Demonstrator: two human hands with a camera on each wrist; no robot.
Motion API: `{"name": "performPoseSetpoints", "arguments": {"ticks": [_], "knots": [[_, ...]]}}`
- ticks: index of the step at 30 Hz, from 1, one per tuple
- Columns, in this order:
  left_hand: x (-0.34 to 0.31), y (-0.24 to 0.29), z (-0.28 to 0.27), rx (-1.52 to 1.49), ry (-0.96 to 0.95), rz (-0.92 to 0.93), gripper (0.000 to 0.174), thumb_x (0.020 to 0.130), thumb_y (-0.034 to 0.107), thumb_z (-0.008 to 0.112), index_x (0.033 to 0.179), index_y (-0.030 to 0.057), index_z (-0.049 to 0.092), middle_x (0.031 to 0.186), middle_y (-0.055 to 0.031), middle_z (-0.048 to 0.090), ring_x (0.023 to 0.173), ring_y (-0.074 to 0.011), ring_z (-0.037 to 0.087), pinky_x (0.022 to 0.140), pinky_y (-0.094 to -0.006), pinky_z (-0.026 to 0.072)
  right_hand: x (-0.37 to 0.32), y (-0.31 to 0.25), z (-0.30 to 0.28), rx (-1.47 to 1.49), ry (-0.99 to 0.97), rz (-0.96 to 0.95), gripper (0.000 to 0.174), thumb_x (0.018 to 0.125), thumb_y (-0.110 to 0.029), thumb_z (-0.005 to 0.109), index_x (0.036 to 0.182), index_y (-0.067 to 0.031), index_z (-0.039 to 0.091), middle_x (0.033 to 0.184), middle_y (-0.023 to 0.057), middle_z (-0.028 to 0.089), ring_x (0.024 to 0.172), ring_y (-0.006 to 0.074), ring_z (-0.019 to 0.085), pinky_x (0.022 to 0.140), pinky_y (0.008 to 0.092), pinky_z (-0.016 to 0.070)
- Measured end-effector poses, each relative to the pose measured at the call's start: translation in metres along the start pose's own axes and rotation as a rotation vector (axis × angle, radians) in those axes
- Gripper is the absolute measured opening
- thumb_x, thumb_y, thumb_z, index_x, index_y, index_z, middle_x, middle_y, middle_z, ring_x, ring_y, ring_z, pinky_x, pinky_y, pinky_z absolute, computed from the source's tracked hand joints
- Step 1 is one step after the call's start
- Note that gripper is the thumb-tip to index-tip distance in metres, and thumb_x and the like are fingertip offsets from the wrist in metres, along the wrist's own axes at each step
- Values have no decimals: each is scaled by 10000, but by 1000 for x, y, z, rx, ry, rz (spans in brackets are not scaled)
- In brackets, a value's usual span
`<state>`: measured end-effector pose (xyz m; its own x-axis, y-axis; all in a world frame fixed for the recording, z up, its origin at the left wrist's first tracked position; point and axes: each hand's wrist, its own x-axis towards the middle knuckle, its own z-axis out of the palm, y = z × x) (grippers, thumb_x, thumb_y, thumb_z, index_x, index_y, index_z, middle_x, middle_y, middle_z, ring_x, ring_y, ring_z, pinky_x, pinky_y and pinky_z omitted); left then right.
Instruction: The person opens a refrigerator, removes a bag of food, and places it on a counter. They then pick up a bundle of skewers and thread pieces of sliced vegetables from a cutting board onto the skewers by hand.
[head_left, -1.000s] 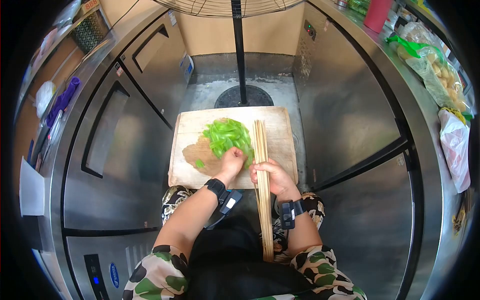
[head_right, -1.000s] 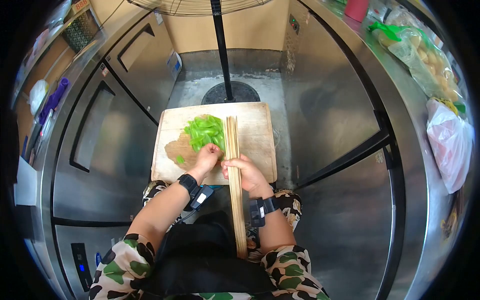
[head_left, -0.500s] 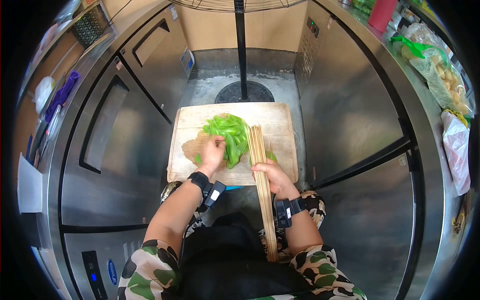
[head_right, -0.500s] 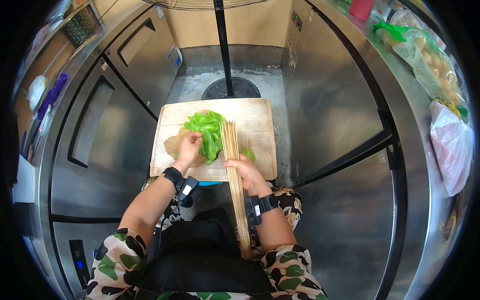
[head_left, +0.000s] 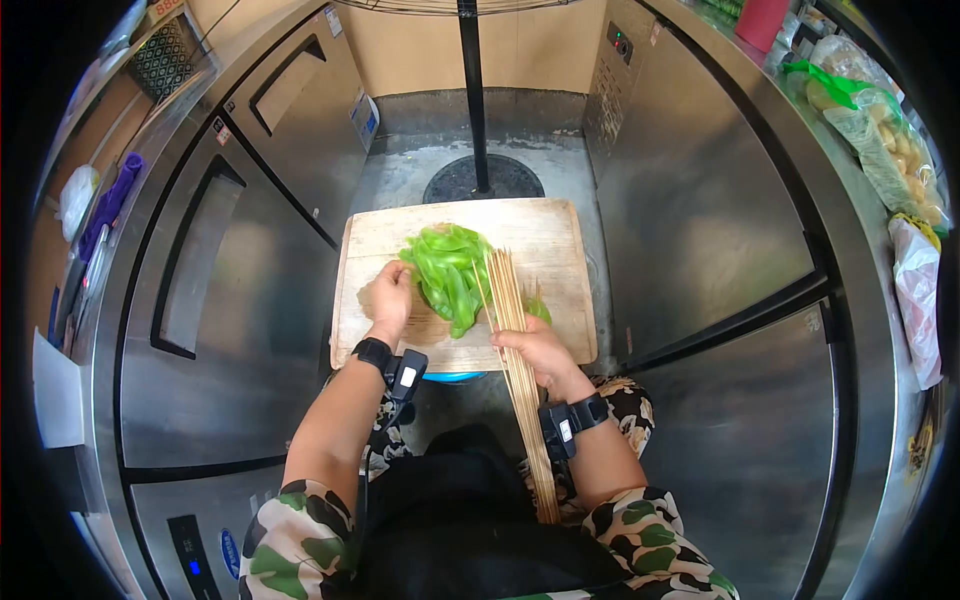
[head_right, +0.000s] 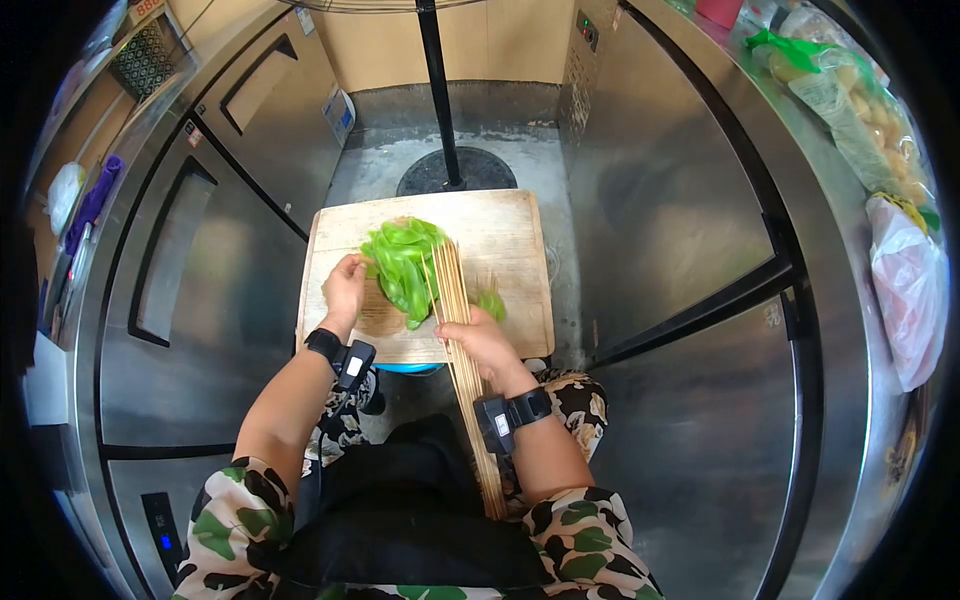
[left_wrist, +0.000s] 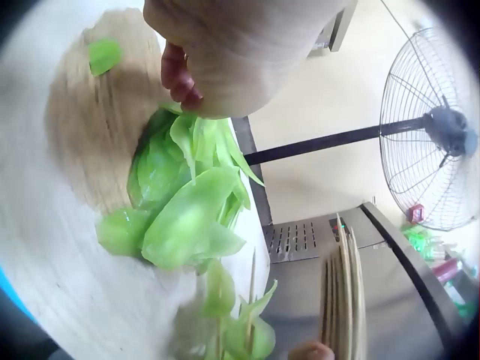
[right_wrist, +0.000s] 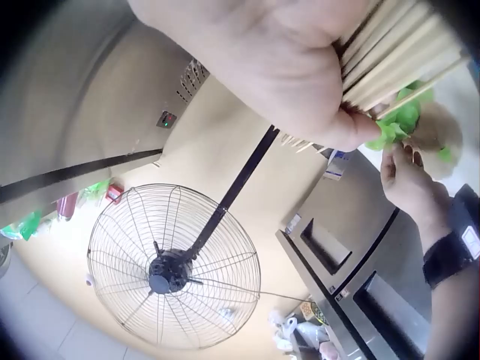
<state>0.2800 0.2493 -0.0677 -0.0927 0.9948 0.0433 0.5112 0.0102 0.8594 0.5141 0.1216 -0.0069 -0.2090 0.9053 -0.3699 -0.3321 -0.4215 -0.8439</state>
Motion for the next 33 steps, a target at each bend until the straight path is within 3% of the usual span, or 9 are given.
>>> {"name": "performPoseSetpoints", "arguments": {"ticks": [2, 5, 8, 14, 20, 29, 33], "knots": [[0, 3, -4, -285, 2, -54, 135, 896, 87, 487, 1015, 92, 550, 885, -24, 626, 776, -107, 588, 680, -276, 498, 0, 1, 1, -17, 1, 0, 167, 750, -45, 641, 888, -29, 547, 734, 30, 568, 627, 102, 540, 551, 231, 444], [-21, 57, -17, -688, -101, -390, 98, 906, 56, 463, 979, 76, 524, 870, -32, 595, 758, -123, 560, 712, -264, 517, -2, -1, 5, -41, 28, 4, 201, 744, -32, 656, 900, -23, 530, 736, 42, 573, 636, 112, 550, 551, 234, 448], [-29, 77, -16, -846, -209, -415, 93, 899, 67, 492, 981, 68, 535, 891, -38, 596, 787, -100, 557, 743, -246, 519, -1, -1, 5, -39, 3, 1, 229, 738, -21, 671, 906, -20, 515, 733, 52, 574, 638, 120, 558, 545, 235, 451], [-29, 92, -7, -851, -356, -356, 134, 871, 63, 554, 1003, 64, 577, 911, -18, 596, 792, -89, 569, 714, -227, 511, 1, 2, 3, -51, -39, 20, 226, 742, -23, 684, 884, -35, 508, 722, 48, 569, 601, 113, 552, 521, 225, 447], [-22, 94, -1, -854, -361, -347, 174, 860, 66, 574, 1034, 70, 578, 902, -3, 588, 782, -79, 563, 690, -198, 501, 1, 1, 4, -60, -92, -5, 224, 742, -33, 693, 873, -45, 511, 710, 29, 553, 582, 102, 537, 516, 221, 441], [-21, 111, -1, -729, -288, -322, 241, 857, 30, 563, 1097, 35, 536, 843, -49, 576, 689, -95, 559, 582, -172, 505, -8, -9, 11, -63, -79, 4, 161, 732, -24, 679, 815, -52, 544, 711, -4, 538, 619, 88, 528, 552, 226, 431], [-12, 99, -3, -690, -433, -369, 192, 862, 58, 571, 1052, 28, 577, 826, -52, 602, 656, -71, 564, 577, -158, 501, -3, -5, 9, -73, -113, -26, 198, 744, -15, 677, 847, -55, 512, 703, 24, 547, 580, 94, 528, 524, 216, 436]]}}
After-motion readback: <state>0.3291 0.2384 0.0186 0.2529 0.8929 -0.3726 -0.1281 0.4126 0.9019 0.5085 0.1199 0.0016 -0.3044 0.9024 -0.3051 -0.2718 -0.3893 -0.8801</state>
